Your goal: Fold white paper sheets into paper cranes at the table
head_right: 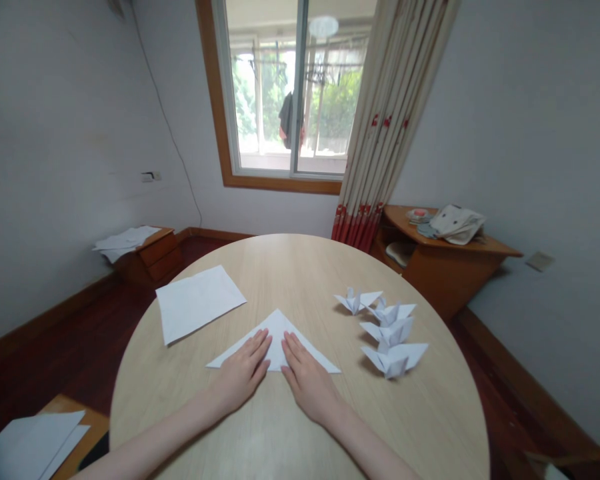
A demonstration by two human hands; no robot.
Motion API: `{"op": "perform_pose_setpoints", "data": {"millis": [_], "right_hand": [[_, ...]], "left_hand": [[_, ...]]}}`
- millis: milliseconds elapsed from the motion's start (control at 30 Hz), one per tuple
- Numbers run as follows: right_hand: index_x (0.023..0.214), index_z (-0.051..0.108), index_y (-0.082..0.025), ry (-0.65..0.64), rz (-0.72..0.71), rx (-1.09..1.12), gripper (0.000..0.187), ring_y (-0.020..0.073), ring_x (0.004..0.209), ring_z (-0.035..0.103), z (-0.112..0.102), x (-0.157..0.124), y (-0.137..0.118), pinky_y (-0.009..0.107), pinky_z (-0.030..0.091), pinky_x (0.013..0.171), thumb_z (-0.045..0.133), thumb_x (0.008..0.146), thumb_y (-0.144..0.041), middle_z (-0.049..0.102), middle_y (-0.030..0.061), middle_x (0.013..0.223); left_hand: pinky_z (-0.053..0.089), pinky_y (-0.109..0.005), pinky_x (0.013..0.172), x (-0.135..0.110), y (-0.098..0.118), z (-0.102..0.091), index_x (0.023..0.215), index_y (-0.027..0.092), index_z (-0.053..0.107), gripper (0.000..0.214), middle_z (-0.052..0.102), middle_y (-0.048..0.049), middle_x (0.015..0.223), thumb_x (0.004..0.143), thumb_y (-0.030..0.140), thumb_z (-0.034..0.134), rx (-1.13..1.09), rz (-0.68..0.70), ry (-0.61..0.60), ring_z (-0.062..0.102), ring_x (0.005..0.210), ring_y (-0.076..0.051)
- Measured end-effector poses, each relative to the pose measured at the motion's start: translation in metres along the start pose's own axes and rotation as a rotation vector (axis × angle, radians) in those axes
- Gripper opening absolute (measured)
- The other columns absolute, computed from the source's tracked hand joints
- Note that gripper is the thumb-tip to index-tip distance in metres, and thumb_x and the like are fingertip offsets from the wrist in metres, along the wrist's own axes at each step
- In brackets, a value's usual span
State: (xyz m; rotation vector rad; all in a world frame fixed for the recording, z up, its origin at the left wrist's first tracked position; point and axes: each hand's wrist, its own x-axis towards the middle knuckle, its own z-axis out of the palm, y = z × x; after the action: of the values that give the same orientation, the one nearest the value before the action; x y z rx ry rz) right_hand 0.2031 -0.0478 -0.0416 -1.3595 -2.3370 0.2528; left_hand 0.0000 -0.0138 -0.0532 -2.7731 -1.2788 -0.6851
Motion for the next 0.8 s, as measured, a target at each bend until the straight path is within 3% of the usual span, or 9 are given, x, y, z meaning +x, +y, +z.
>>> {"op": "perform_pose_setpoints", "data": {"millis": [133,333,500,700,800], "right_hand": [[0.147,0.028,-0.010,-0.066,0.103,0.007,0.053,0.0214,0.143,0.019,0.004,0.008,0.003,0.043,0.027,0.115,0.031,0.099,-0.030,0.021,0.0125,0.155],[0.144,0.034,-0.003,-0.057,0.187,-0.153,0.053,0.0240,0.143,0.018,0.013,0.021,0.000,0.043,0.024,0.116,0.025,0.099,-0.029,0.026,0.0162,0.152],[0.147,0.027,-0.006,-0.135,0.275,-0.274,0.054,0.0242,0.144,0.014,0.008,0.027,-0.014,0.048,0.016,0.117,0.022,0.098,-0.029,0.021,0.0120,0.154],[0.148,0.025,-0.010,-0.198,0.285,-0.293,0.055,0.0226,0.144,0.013,-0.001,0.027,-0.017,0.046,0.016,0.117,0.020,0.099,-0.034,0.017,0.0090,0.155],[0.149,0.024,-0.020,-0.191,0.284,-0.278,0.054,0.0241,0.144,0.013,-0.005,0.026,-0.012,0.049,0.016,0.116,0.022,0.100,-0.041,0.017,0.0049,0.155]], "left_hand": [[0.040,-0.046,0.107,0.012,0.003,0.004,0.137,0.009,0.042,0.045,0.041,-0.0178,0.145,0.098,0.029,0.035,0.020,-0.031,-0.051,0.040,0.134,-0.027],[0.040,-0.049,0.103,0.027,0.006,-0.004,0.138,0.014,0.043,0.046,0.044,-0.0157,0.144,0.097,0.033,0.038,0.087,-0.056,-0.104,0.045,0.129,-0.031],[0.038,-0.049,0.104,0.029,0.002,-0.011,0.141,0.016,0.041,0.049,0.045,-0.0162,0.143,0.097,0.035,0.040,0.127,-0.010,-0.171,0.045,0.128,-0.032],[0.027,-0.048,0.112,0.026,-0.011,0.002,0.145,0.016,0.032,0.051,0.033,-0.0136,0.151,0.101,0.042,0.025,0.094,0.070,-0.154,0.029,0.140,-0.027],[0.024,-0.047,0.114,0.026,-0.015,0.003,0.146,0.016,0.029,0.053,0.028,-0.0127,0.153,0.102,0.043,0.020,0.088,0.096,-0.180,0.023,0.142,-0.024]]}}
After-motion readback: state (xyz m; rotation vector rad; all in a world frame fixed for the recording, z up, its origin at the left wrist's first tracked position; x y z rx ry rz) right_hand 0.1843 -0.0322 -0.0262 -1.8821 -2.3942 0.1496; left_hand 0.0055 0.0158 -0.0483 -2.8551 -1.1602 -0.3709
